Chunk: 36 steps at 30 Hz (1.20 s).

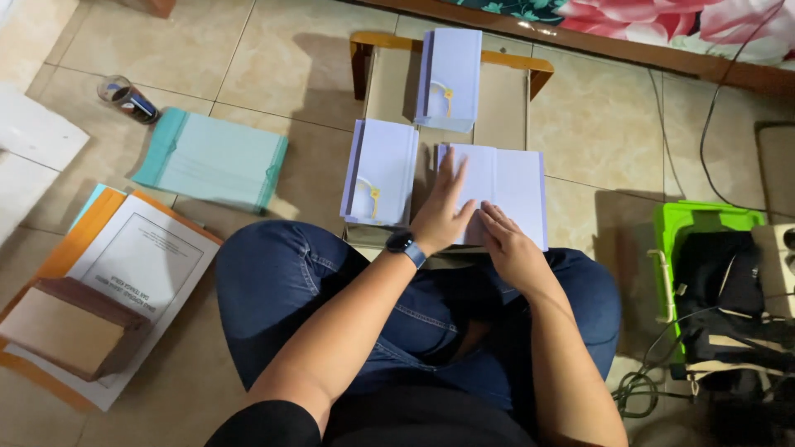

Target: Folding purple papers and stacking them on a small wooden stand

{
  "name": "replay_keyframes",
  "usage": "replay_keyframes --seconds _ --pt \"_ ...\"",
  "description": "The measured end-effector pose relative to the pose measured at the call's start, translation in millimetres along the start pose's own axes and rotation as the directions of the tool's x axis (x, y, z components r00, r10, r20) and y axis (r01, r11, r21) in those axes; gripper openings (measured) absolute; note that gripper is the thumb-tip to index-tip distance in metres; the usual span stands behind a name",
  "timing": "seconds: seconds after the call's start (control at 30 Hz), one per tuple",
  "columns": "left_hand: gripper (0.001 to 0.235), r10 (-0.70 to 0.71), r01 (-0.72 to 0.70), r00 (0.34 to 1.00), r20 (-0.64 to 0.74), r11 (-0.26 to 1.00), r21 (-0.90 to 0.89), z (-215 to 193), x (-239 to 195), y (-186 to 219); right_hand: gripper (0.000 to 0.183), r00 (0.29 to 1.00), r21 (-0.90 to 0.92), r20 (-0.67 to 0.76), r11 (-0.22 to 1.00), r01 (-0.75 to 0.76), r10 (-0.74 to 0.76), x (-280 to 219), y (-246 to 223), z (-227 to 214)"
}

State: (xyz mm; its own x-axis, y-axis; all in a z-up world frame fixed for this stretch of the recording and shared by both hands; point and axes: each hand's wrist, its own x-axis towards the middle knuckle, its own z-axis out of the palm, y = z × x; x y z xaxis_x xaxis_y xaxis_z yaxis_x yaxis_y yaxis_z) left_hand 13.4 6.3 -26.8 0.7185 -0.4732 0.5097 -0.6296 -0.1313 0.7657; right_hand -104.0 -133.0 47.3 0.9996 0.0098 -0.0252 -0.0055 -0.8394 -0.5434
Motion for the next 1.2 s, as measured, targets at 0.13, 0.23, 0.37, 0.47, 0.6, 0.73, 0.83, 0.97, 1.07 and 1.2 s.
replay_keyframes --seconds 0.13,0.23,0.37,0.47,0.6,0.73,0.83,0.97,1.07,1.2 --pt "0.049 0.005 -0.144 0.969 0.245 0.819 0.555 20.6 -8.2 -9.6 0.053 1.0 -0.115 -0.021 0.993 0.018 -0.02 7.4 25.4 19.1" --pt "0.049 -0.032 -0.134 0.963 0.266 0.803 0.581 27.1 -10.3 -14.9 0.064 0.987 -0.343 -0.06 0.932 0.117 -0.147 28.1 47.6 27.6" --pt "0.051 -0.079 -0.105 0.953 0.294 0.82 0.562 27.7 -11.8 -16.4 0.071 0.955 -0.445 -0.09 0.869 0.217 -0.284 69.7 79.0 30.6" --pt "0.051 -0.108 -0.086 0.948 0.298 0.818 0.568 23.1 -6.9 -7.8 0.07 0.957 -0.463 -0.093 0.862 0.204 -0.276 96.5 82.9 22.5" --pt "0.05 -0.11 -0.073 0.954 0.28 0.82 0.568 21.6 -6.2 -5.3 0.067 0.979 -0.487 -0.065 0.863 0.138 -0.193 105.9 86.2 23.1" --pt "0.05 -0.109 -0.069 0.955 0.276 0.824 0.563 21.2 -6.8 -7.1 0.07 0.989 -0.512 -0.033 0.853 0.106 -0.143 69.3 99.5 35.7" --pt "0.05 -0.087 -0.093 0.959 0.271 0.805 0.587 22.8 -8.6 -7.7 0.076 0.995 -0.495 0.022 0.864 0.092 -0.093 27.8 93.2 38.3" --pt "0.044 -0.054 -0.143 0.946 0.32 0.816 0.56 22.0 -6.2 4.3 0.088 0.994 -0.375 0.062 0.92 0.112 -0.095 7.7 83.7 23.0" --pt "0.041 0.02 -0.221 0.925 0.379 0.841 0.494 24.4 -9.7 10.8 0.072 1.0 -0.085 -0.007 0.996 0.021 -0.021 16.1 91.8 2.0" --pt "0.051 0.067 -0.294 0.869 0.49 0.867 0.402 8.5 -7.6 16.5 0.041 0.92 0.675 -0.15 0.717 -0.172 0.363 43.6 91.1 -12.0"
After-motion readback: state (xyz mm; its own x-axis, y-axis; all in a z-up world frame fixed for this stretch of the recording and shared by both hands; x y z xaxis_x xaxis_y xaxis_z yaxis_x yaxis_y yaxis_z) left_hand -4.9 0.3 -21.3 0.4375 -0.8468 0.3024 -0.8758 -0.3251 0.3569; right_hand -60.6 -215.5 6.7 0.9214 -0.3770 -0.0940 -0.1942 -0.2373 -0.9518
